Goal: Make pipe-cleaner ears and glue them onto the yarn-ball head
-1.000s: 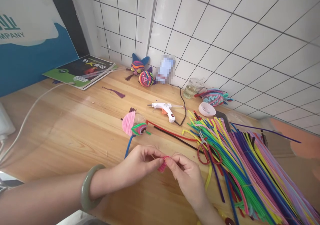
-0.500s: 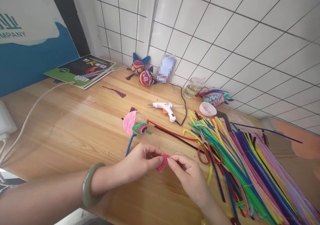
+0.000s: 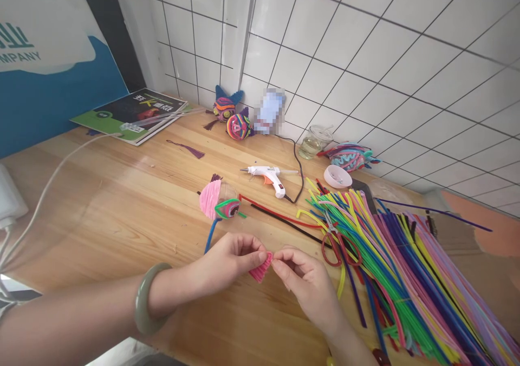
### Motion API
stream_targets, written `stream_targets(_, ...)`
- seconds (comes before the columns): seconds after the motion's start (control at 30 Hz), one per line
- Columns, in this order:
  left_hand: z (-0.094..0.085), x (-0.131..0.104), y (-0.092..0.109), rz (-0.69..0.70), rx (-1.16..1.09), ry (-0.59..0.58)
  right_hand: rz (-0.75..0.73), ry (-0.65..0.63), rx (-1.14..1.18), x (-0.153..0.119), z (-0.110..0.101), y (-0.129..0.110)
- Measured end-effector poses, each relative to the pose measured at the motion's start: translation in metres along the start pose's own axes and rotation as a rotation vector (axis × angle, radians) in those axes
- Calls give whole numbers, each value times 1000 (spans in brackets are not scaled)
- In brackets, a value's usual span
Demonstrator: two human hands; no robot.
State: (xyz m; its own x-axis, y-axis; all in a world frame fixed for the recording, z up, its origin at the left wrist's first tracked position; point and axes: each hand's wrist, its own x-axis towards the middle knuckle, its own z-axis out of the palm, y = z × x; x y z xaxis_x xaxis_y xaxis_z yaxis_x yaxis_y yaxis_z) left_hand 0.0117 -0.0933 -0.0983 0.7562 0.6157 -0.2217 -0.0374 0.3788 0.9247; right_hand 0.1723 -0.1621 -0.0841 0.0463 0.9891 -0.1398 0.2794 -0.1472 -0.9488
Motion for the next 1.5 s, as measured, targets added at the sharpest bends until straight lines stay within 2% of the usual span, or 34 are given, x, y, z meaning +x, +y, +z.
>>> stream_targets(0.37,0,-1,2,-45,-162,-118,-29,-116,112,-1,-1,0)
stream_targets(0.53,2,-4,4,-106,-268,-188,-95,-85,176,-1,0,3)
stream_targets(0.7,3,-6,6,-173,-396,-257,-50,-68,291,-2,2,5)
stream_targets(0.87,1,-4,4,-231,-473,-299,-215,-105,205,-2,2,5)
stream_targets(1.03,2,-2,0,-208,-457,-263,-296,-30,137,-3,3,1)
stream_targets(1.13,2,0,-2,-119,-336,-196,-301,34,60,-4,2,-2)
stream_targets(1.27,2,3,-2,48,-141,-70,-257,111,-14,-3,2,1)
stream_targets(1.4,2,1,-2,58,-3,-11,-186,186,-22,-1,6,5)
stream_targets(1.5,3,-1,-3,71,91,25,-159,181,-26,-2,8,3)
